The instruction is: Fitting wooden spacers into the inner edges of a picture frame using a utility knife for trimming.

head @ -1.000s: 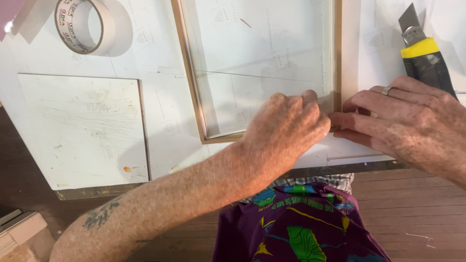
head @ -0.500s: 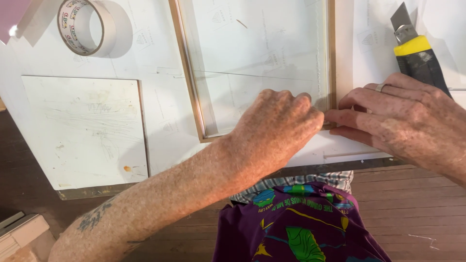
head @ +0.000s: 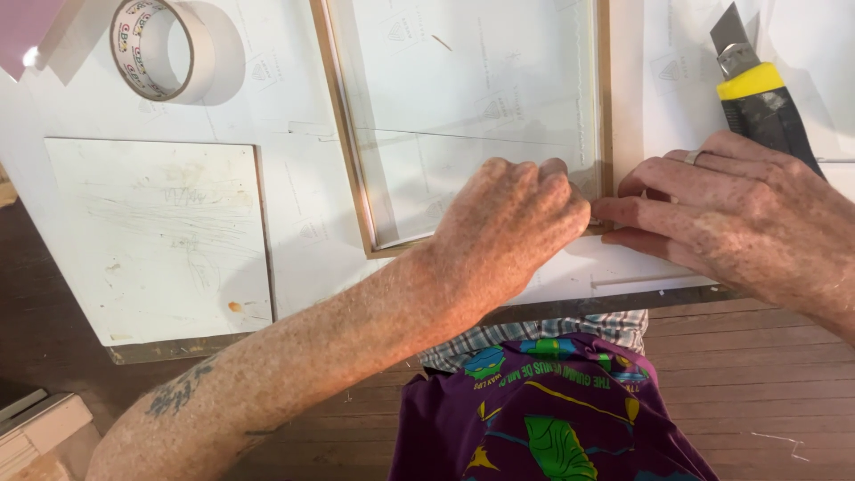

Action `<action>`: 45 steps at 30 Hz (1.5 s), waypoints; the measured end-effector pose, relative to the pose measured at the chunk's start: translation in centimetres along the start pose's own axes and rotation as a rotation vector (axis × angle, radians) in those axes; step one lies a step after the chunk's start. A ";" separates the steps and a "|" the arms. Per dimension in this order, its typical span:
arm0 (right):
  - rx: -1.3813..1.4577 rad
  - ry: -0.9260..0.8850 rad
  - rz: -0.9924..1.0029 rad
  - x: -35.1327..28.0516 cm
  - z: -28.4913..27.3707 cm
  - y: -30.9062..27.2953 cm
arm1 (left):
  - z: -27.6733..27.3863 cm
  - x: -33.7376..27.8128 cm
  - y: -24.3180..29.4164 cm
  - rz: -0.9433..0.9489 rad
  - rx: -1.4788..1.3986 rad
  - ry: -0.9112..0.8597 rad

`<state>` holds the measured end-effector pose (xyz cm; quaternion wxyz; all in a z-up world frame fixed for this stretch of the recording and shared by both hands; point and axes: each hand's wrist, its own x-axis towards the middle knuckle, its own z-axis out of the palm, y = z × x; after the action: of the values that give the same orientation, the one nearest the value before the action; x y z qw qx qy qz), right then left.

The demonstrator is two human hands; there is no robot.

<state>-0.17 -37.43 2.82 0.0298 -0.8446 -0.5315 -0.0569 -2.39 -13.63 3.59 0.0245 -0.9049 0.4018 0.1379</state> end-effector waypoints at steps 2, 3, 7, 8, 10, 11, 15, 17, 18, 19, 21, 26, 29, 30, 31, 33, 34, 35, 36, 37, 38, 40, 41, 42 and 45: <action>-0.019 -0.002 -0.006 0.0 0.0 0.1 | 0.1 0.2 -0.2 0.014 0.004 -0.030; -0.063 -0.015 -0.024 -0.1 0.1 0.2 | 0.2 0.2 -0.3 0.025 0.010 -0.021; -0.087 -0.032 -0.027 0.0 0.0 0.2 | 0.1 0.2 -0.2 0.043 0.062 -0.033; -0.087 -0.030 -0.028 0.1 0.0 0.2 | 0.0 -0.1 -0.1 0.041 0.063 -0.033; 0.007 -0.016 -0.022 0.1 -0.1 0.3 | -0.1 -0.5 0.1 0.037 0.161 0.038; 0.005 -0.015 -0.021 0.2 -0.2 0.3 | -0.2 -0.9 0.2 0.038 0.163 0.039; 0.122 0.029 0.012 0.4 -0.7 0.1 | -1.1 -2.4 0.7 -0.038 0.179 0.231; 0.155 0.029 0.044 0.1 -1.3 0.0 | -1.4 -3.0 0.9 -0.060 0.156 0.292; 0.176 0.014 0.076 -0.3 -1.7 -0.1 | -1.2 -3.2 0.9 -0.084 0.088 0.269; 0.198 -0.001 0.108 -0.6 -2.1 -0.2 | -1.1 -3.4 0.9 -0.107 0.020 0.245; 0.188 0.026 0.162 -1.1 -3.3 -0.6 | -1.3 -4.3 0.4 -0.125 -0.101 0.261; 0.227 0.084 0.341 -2.4 -4.4 -2.6 | -0.8 -5.1 0.6 -0.120 -0.177 0.530; 0.440 0.221 0.336 0.4 -3.7 -5.3 | -0.6 -5.6 0.4 -0.134 -0.213 0.656; 0.291 0.224 0.185 1.1 -3.0 -5.8 | -0.3 -5.9 0.3 -0.131 -0.270 0.652; 0.139 0.232 0.038 2.0 -2.3 -6.3 | -0.1 -6.2 0.0 -0.129 -0.328 0.649; 0.349 0.251 0.157 2.8 -2.5 -6.7 | 0.6 -7.6 -1.5 -0.081 -0.305 0.587; 0.560 0.251 0.298 3.4 -2.3 -7.0 | 1.0 -8.7 -2.4 -0.013 -0.298 0.516; 0.585 0.261 0.267 3.9 -2.6 -6.7 | 0.9 -10.8 -3.9 -0.049 -0.283 0.503; 0.496 0.169 0.187 4.0 -3.2 -6.4 | 0.6 -12.7 -5.4 -0.028 -0.181 0.400; 0.404 0.081 0.106 4.0 -3.7 -5.9 | 0.2 -14.4 -6.8 -0.005 -0.081 0.296; 0.407 0.078 0.102 3.2 -2.8 -5.6 | 0.1 -15.3 -7.4 -0.010 -0.085 0.296; 0.299 -0.143 0.015 1.6 -0.8 -4.9 | 0.0 -17.0 -8.4 0.021 0.104 0.128; 0.304 -0.147 0.007 2.0 -0.9 -4.7 | 0.7 -17.1 -8.5 0.013 0.098 0.125; 0.316 -0.111 -0.042 2.4 -0.8 -4.6 | 1.2 -17.0 -8.8 0.053 0.102 0.136; 0.431 -0.091 0.006 2.9 -0.7 -4.5 | 2.4 -16.6 -9.5 0.113 0.118 0.144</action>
<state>-3.06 -32.92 3.82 0.1858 -0.8220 -0.5296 0.0965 -6.56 5.15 5.10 0.0409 -0.8854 0.4603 0.0499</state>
